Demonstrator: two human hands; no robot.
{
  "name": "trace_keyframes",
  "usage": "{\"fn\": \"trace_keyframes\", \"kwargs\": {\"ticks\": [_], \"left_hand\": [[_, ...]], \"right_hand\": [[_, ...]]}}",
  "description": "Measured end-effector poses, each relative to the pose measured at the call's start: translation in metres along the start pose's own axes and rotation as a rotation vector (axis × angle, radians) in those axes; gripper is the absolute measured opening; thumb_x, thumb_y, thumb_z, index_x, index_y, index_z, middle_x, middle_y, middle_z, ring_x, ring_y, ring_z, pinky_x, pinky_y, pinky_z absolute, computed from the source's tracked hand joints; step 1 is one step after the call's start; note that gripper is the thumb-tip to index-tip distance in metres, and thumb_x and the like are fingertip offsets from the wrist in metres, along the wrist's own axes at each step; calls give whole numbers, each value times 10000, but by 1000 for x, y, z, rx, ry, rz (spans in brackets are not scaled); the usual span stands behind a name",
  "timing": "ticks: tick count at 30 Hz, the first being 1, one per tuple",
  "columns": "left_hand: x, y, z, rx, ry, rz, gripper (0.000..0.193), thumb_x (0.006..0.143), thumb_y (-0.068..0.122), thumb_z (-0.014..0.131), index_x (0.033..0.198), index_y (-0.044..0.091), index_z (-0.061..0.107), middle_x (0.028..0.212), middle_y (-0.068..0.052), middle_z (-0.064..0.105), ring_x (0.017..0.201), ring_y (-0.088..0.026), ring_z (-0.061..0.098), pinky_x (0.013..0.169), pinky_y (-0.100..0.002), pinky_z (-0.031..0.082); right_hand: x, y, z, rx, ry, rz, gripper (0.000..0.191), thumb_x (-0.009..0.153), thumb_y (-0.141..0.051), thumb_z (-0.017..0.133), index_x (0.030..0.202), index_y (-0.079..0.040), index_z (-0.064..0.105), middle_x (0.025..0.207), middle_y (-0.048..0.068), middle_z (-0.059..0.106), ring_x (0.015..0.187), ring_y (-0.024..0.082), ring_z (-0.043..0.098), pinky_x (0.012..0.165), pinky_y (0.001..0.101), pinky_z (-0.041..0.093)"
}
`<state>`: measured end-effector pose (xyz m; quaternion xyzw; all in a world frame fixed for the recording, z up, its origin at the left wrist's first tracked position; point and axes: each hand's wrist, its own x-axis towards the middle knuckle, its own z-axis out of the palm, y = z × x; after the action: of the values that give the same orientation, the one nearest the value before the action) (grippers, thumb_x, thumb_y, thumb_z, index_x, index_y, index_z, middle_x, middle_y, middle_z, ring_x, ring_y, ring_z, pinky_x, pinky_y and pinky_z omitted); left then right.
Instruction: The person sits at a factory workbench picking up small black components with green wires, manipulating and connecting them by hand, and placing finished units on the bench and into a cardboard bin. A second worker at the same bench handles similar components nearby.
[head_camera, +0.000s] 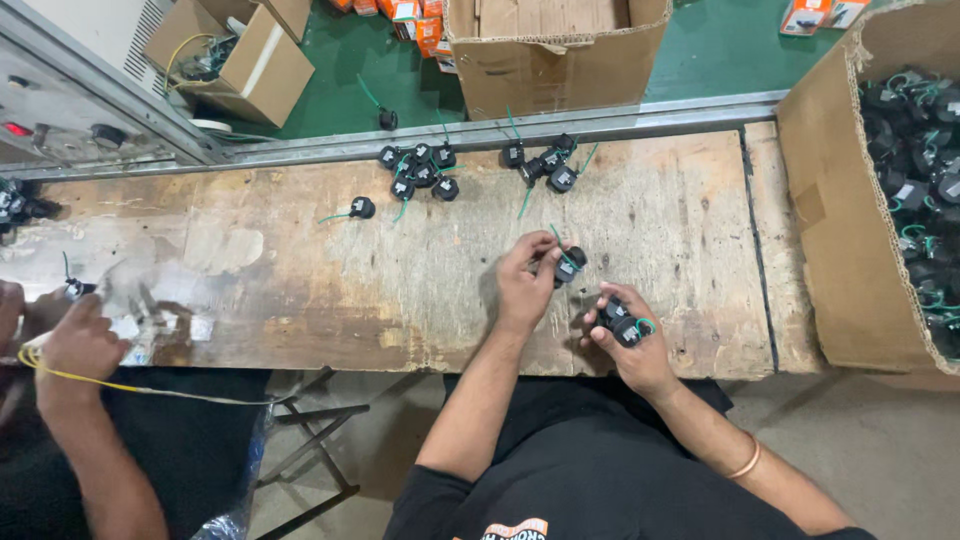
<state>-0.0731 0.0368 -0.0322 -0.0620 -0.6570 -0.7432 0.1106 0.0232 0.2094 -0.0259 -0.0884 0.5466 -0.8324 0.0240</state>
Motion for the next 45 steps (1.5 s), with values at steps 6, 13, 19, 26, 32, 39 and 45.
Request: {"fn": "trace_keyframes", "kwargs": {"ticks": [6, 13, 19, 26, 32, 39, 45], "left_hand": [[18, -6, -5, 100, 85, -39, 320, 924, -43, 675, 1236, 6, 621, 981, -60, 741, 896, -107, 706, 812, -251, 577], [23, -5, -28, 81, 185, -21, 226, 936, -41, 665, 1152, 3, 714, 997, -28, 723, 868, -84, 663, 792, -228, 555], [22, 7, -24, 55, 220, -1, 119, 941, -38, 658, 1044, -15, 714, 969, -36, 695, 853, -101, 678, 771, -256, 585], [4, 47, -17, -68, 352, 296, 114, 1039, 6, 577, 1140, 16, 627, 1109, -38, 646, 966, -120, 613, 861, -260, 528], [-44, 77, 12, 248, -273, 301, 150, 920, -12, 694, 1062, 30, 674, 1044, -92, 734, 996, -224, 723, 896, -338, 573], [-40, 99, -6, 293, -426, 545, 265, 848, -62, 696, 1082, 61, 710, 1150, -80, 750, 1155, -275, 715, 1070, -405, 562], [-43, 88, -22, 176, -433, 349, 196, 803, -1, 797, 956, 57, 688, 1135, -88, 754, 1087, -268, 718, 976, -381, 567]], "right_hand": [[2, -5, 3, -182, -39, -21, 468, 913, -71, 735, 1341, -6, 557, 1208, 69, 509, 1061, 170, 625, 832, 355, 637], [0, -12, 4, -158, -52, -26, 430, 926, -76, 725, 1319, 0, 568, 1228, 83, 522, 1060, 177, 634, 842, 353, 634], [0, -12, 2, -172, -53, -29, 428, 931, -87, 720, 1319, 3, 562, 1225, 81, 501, 1075, 176, 624, 840, 354, 636], [3, -13, 3, -131, -38, -26, 479, 929, -110, 725, 1355, 0, 534, 1219, 73, 492, 1085, 180, 614, 851, 351, 625], [2, 4, -14, -563, -63, -176, 561, 871, -154, 756, 1367, 17, 558, 1357, 156, 585, 1292, 275, 550, 1124, 393, 408], [-5, 28, -25, -600, -59, -176, 409, 845, -143, 802, 1198, 3, 654, 1291, 163, 636, 1273, 279, 583, 1116, 395, 429], [-1, 14, -6, -710, -1, -219, 483, 781, -103, 801, 1225, -6, 640, 1238, 165, 608, 1150, 292, 623, 998, 381, 492]]}}
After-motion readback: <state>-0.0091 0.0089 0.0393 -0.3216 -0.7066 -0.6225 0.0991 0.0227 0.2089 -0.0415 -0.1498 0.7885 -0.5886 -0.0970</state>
